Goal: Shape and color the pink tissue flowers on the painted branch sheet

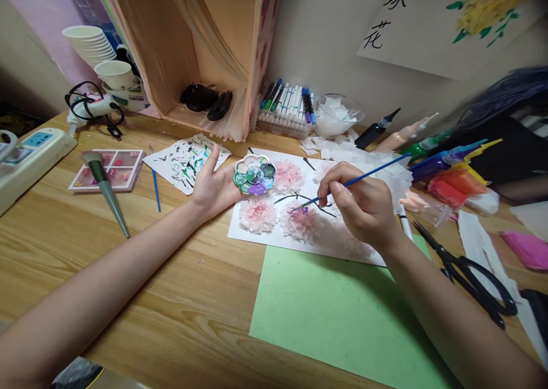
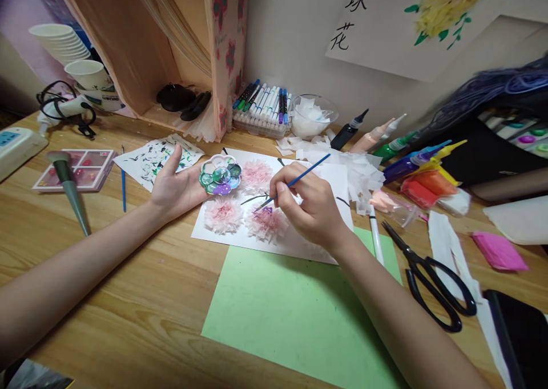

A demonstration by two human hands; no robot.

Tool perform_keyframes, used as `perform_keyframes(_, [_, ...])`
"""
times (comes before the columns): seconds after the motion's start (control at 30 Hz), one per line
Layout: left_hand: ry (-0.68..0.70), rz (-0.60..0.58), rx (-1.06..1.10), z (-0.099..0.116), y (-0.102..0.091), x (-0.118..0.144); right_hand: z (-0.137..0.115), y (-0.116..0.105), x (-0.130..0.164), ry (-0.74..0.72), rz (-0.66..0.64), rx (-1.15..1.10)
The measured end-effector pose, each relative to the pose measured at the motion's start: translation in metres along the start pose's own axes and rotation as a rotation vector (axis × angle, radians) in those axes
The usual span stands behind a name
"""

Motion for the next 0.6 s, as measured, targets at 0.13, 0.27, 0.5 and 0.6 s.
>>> perform_keyframes(0.13, [-0.005,0.011,0.008,0.0,0.0,0.0,0.0,0.004,0.0,-0.016,-0.018,0.028])
perform_keyframes(0.27, [-0.008,0.021,0.037,0.0,-0.001,0.0,-0.001,-0.004,0.0,0.0,0.046,0.001])
perform_keyframes(0.5, [0.003,0.033,0.03,0.001,-0.002,0.001,-0.012,-0.013,-0.002,0.025,0.087,-0.012])
perform_keyframes(0.6, [0.01,0.034,0.035,0.002,-0.001,0.002,-0.019,0.009,-0.001,-0.02,-0.077,0.005])
Point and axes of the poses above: each hand's wrist, its own x-axis away from the middle knuckle, its own y-axis out of the palm, z = x × y, the point moved 10 cm from there along -x, towards the middle knuckle, and after that the axes turned 2 degrees about x, right-handed, at the moved point
